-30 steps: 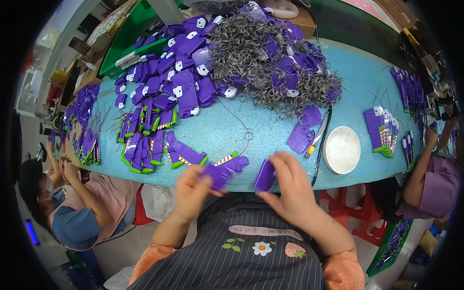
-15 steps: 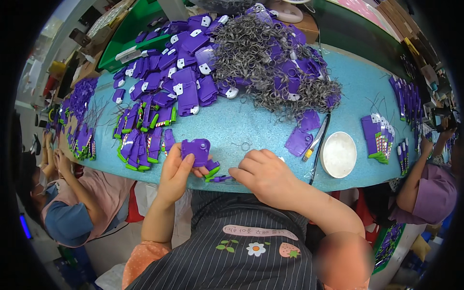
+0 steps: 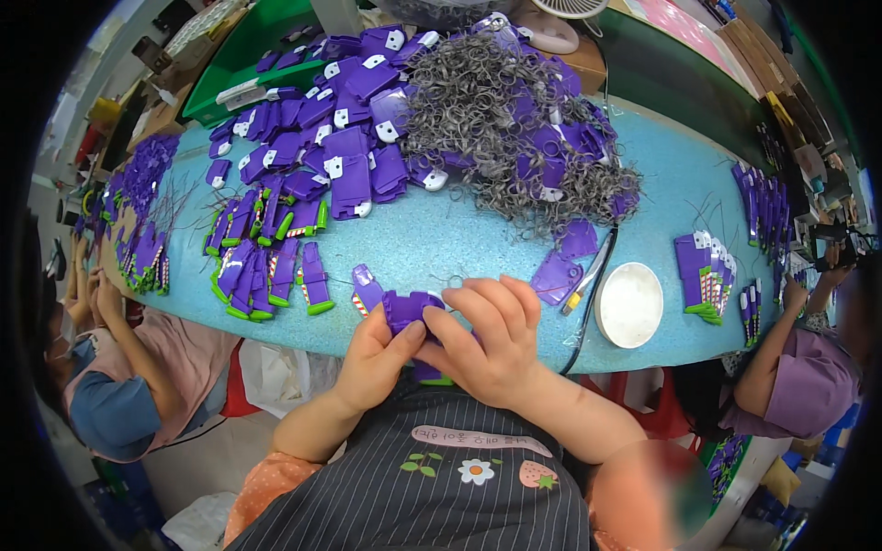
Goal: The person assembles purple plastic components by hand, inserting small white pieces and threading grey cords through them. The person handles the parts one at a time, picking them from a pile on the table, performing the assembly, and placing the finished units back on the table.
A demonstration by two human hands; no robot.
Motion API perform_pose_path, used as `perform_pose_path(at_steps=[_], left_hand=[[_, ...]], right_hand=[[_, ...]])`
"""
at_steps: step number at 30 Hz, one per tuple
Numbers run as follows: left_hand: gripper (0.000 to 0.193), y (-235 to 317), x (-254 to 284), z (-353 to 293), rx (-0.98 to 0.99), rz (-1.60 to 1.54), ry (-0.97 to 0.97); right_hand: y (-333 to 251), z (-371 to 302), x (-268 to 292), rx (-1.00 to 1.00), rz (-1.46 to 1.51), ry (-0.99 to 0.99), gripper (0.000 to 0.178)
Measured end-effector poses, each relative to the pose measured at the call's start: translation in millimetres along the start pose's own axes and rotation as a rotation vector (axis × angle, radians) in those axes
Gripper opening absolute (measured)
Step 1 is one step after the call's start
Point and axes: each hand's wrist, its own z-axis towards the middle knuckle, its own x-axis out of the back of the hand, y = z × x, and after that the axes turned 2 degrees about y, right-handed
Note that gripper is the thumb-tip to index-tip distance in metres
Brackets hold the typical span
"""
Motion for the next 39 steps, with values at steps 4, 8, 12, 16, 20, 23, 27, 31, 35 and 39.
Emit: perform_pose_path(at_steps=[4,8,12,16,20,23,27,31,35,39], left_hand=[[0.024,-5,0,-15,-0.015,0.019,0.228],[0.022,-11,4,-35,-0.114,0.527,0.173],[0.023,-22,-15,-46,-0.125,0.845,-0.085],[0.02,-22,-15,-39,0.141,0.749,-0.265],[0.027,-23,-11,-39,0.222,0.229,-0.055],[0.034,-15,-7,-33,0.204,-0.046,-0.008],[0.032,-11,-21,-29,0.008,-0.046,0.012],[0.028,-17,-20,-36,-0.04,0.096,0.052],[0.024,-22,-19,-37,-0.108,0.294,0.08],[0.025,-19,-18,-38,-0.151,0.481,0.067]], right_hand=[[-6,-40,22,-0.231,0.218,-0.027,0.035],[1,-47,39,-1.283,0.961,-0.24,0.031],[22,-33,33,-1.486,1.338,-0.128,0.041],[13,-12,30,-1.396,1.201,-0.129,0.032],[3,-7,46,-0.894,0.666,-0.246,0.021],[-11,-11,42,-0.548,0.391,-0.201,0.017],[-15,-12,32,-0.355,0.176,-0.182,0.017],[-14,-7,33,-0.297,0.101,-0.237,0.014],[-14,-11,32,-0.386,0.16,-0.216,0.01],[-14,-11,36,-0.379,0.152,-0.232,0.009]])
